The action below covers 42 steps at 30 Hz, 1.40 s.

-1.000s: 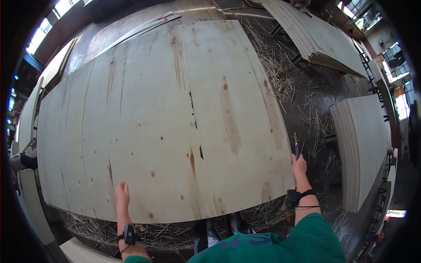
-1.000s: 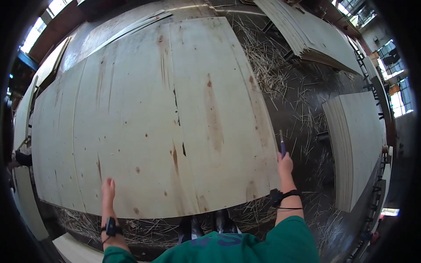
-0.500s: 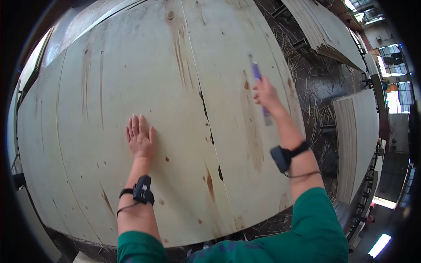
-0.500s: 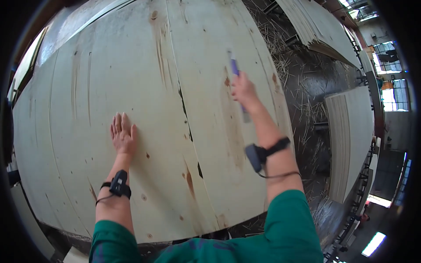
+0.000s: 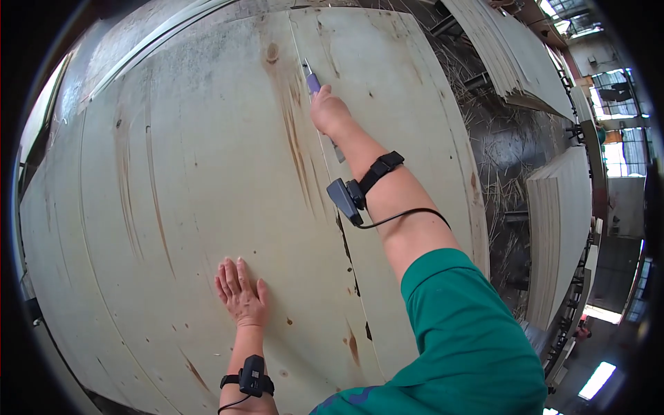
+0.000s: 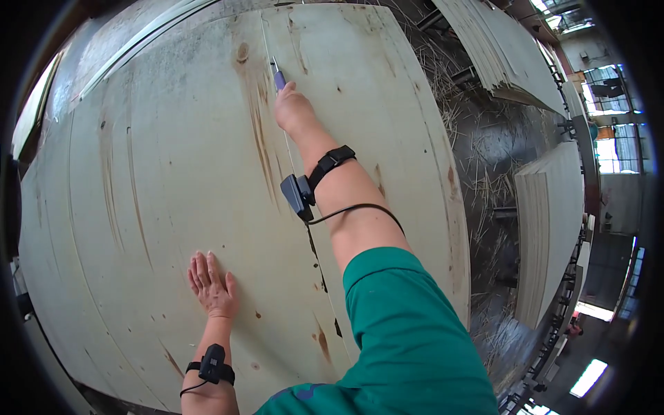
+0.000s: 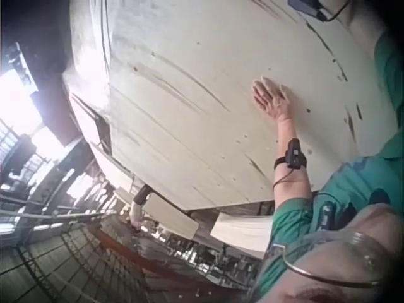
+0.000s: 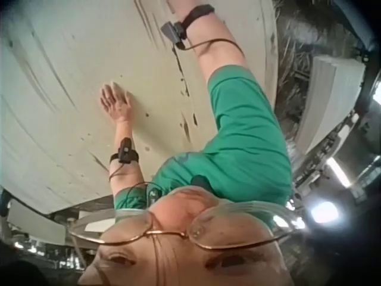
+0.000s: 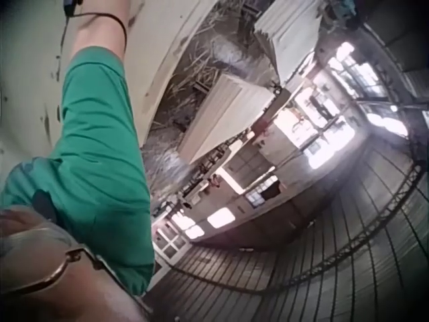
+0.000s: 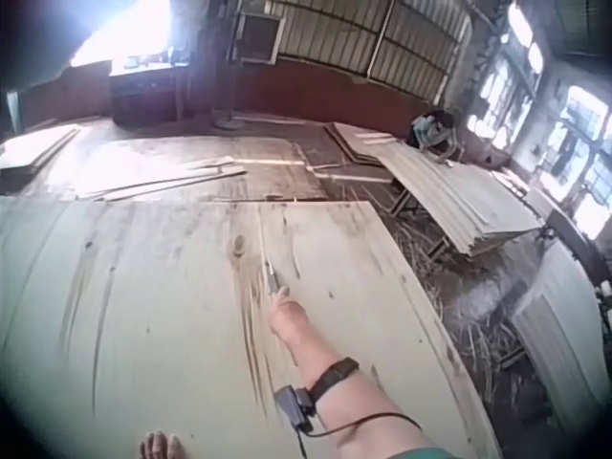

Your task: The person uses a scraper to pry up and remove thin strips of wood from a large plywood sheet, occasionally using a staple gun on the surface. They flip the board over to continue removing strips from the other side, setting the detached pieces aside by hand.

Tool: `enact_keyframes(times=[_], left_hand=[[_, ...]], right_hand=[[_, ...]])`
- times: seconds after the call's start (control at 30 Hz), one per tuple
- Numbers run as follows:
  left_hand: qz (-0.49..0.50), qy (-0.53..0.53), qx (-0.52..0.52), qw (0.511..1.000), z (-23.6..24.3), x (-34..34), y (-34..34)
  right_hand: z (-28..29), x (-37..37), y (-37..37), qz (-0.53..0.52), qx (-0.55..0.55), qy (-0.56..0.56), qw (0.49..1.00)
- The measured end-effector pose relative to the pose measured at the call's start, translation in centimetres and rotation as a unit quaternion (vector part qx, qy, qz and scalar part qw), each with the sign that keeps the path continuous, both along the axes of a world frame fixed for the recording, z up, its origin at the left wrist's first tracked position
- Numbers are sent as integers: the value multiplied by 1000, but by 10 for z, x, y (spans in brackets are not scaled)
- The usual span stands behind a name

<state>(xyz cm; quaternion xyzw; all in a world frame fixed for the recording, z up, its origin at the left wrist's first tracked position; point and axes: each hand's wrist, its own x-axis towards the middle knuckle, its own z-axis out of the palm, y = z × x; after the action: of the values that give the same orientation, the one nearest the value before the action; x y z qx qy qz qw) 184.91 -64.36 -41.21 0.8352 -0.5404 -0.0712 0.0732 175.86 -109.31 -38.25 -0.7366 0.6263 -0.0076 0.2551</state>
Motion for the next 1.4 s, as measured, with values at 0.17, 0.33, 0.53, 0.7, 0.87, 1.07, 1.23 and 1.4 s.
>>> enact_keyframes(times=[0.17,0.33,0.53,0.7,0.87,1.07,1.23,1.4], left_hand=[[3,21,-17,1000,-1,2,-6],[14,23,-23,999,-6,-2,-4],[7,8,-33,999,-9,2,4],[5,-7,-21,1000,-14,-6,5],[11,-12,-44,999,-20,-19,-6],[16,-30,-65,997,-12,-12,17],[-16,97,-86,991,-1,-41,103],[49,-30,-48,997,-7,-78,319]], right_hand=[[1,-16,20,44,-22,61,997],[-3,-29,51,41,15,67,997],[-4,-58,101,41,41,62,996],[8,-80,141,21,76,25,997],[22,-120,176,38,56,24,997],[21,-151,268,42,76,39,995],[2,-177,304,70,57,66,994],[19,-166,287,-25,127,-26,991]])
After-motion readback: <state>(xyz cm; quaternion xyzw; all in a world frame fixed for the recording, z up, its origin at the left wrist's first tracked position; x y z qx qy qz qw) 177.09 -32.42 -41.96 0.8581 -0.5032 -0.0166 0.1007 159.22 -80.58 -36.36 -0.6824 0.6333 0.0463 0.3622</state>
